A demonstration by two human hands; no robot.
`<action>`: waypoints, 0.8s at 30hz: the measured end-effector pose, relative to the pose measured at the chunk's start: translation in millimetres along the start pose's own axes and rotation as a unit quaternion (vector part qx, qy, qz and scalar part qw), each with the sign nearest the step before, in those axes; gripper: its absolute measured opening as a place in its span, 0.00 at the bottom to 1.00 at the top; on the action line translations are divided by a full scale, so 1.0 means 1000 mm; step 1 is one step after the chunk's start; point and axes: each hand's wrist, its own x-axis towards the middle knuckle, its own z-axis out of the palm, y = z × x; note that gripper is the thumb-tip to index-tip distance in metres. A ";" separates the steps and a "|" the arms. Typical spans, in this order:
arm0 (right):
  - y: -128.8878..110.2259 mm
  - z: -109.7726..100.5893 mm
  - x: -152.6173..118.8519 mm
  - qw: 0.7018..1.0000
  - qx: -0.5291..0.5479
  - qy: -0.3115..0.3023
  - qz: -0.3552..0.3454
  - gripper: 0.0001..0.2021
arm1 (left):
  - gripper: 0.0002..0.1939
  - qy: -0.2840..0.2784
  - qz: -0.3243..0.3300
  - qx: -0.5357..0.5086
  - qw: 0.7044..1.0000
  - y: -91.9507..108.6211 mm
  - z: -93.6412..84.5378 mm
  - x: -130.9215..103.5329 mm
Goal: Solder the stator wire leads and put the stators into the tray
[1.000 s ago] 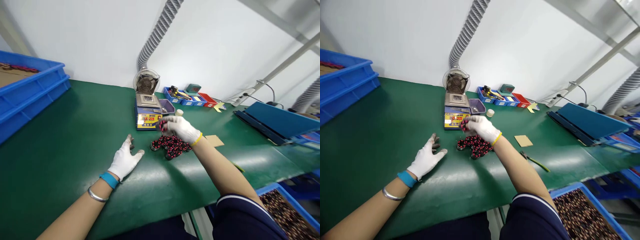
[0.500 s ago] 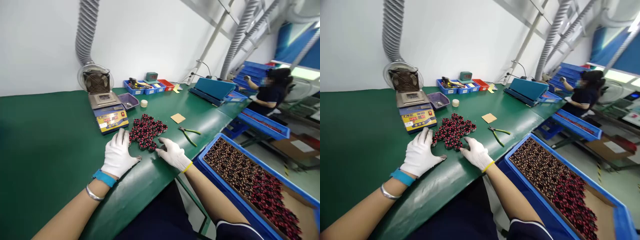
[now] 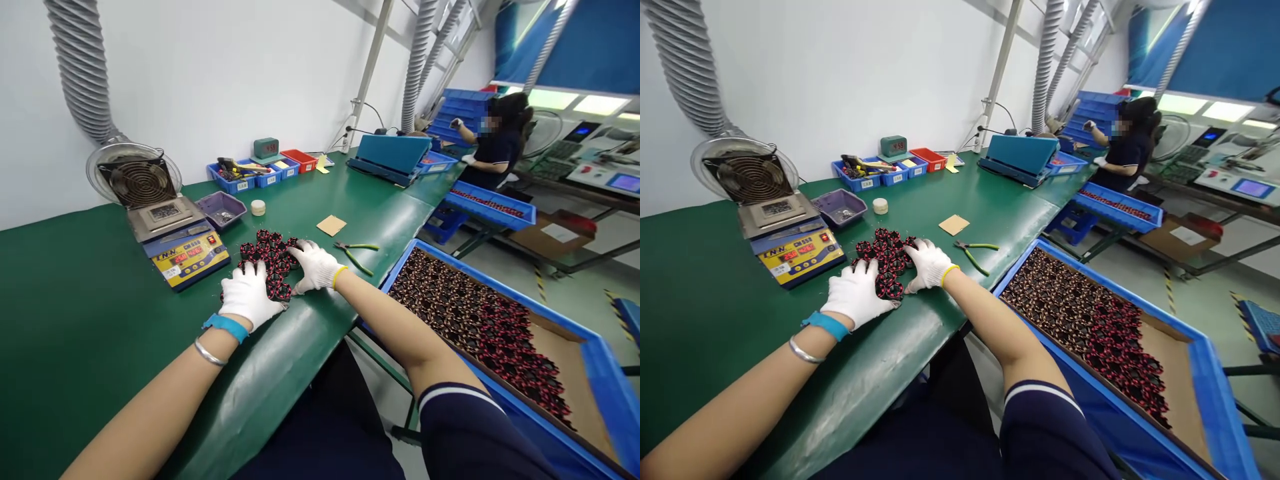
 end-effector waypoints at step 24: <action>-0.020 0.020 -0.043 0.994 0.096 0.005 -0.045 0.60 | 0.51 -0.015 0.079 -0.095 0.992 -0.023 0.014 0.001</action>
